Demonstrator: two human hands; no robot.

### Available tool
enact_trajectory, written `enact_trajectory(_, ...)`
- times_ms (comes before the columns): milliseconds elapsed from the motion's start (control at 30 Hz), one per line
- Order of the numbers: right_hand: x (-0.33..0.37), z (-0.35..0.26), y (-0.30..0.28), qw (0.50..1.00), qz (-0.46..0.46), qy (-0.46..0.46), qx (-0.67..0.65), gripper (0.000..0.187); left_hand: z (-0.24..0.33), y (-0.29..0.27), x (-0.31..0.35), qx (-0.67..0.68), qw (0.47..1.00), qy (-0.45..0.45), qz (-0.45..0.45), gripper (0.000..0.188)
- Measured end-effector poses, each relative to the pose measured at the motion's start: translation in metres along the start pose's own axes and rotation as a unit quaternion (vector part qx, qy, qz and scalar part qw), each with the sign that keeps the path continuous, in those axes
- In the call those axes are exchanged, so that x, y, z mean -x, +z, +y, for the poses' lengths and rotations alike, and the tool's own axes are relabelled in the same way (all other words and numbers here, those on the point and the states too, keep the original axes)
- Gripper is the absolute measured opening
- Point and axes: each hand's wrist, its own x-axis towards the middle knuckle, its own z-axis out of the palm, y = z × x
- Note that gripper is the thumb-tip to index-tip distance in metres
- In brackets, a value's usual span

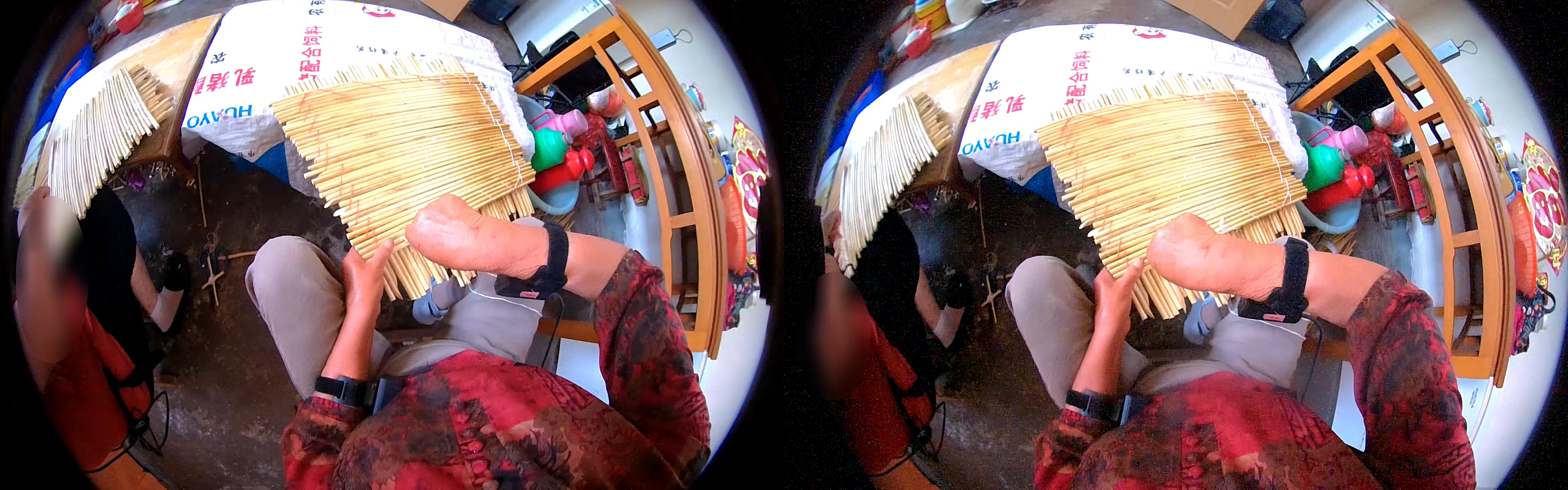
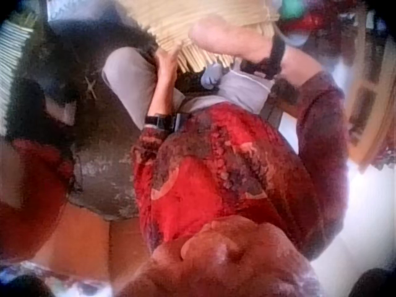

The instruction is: The person assembles a bamboo mat by hand, threading white string through the reeds and pulling it tight to secure them together.

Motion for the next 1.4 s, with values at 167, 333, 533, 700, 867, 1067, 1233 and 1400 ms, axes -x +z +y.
enact_trajectory(167, -0.002, 0.0, -0.006, 0.999, 0.024, -0.029, -0.005, 0.011, 0.0, 0.0, 0.0, 0.042, 0.999, -0.001, 0.0, 0.034)
enact_trajectory(333, -0.002, 0.002, -0.001, 1.0, 0.01, -0.016, -0.005, 0.011, 0.008, 0.001, 0.004, 0.03, 0.999, -0.014, 0.014, 0.033)
enact_trajectory(533, -0.006, 0.0, -0.003, 1.0, -0.021, -0.01, -0.012, 0.012, -0.007, 0.002, 0.0, 0.047, 0.999, -0.003, 0.013, 0.032)
enact_trajectory(700, -0.007, 0.004, 0.0, 0.999, 0.018, -0.036, -0.013, 0.011, -0.003, 0.006, 0.003, 0.091, 0.996, 0.02, 0.014, 0.033)
enact_trajectory(867, -0.008, 0.001, -0.004, 0.999, -0.006, -0.039, -0.001, 0.011, 0.0, 0.006, 0.004, 0.082, 0.996, 0.016, 0.023, 0.035)
enact_trajectory(1067, -0.01, 0.0, -0.002, 0.999, -0.005, -0.04, 0.008, 0.011, 0.005, 0.009, 0.005, 0.095, 0.995, 0.021, 0.026, 0.037)
enact_trajectory(1233, -0.012, -0.003, -0.002, 0.999, -0.013, -0.039, 0.022, 0.012, -0.001, 0.008, 0.003, 0.106, 0.993, 0.038, 0.043, 0.036)
enact_trajectory(1400, -0.012, -0.002, 0.004, 0.999, -0.001, -0.039, 0.003, 0.011, 0.001, 0.005, 0.004, 0.087, 0.996, 0.014, 0.0, 0.036)
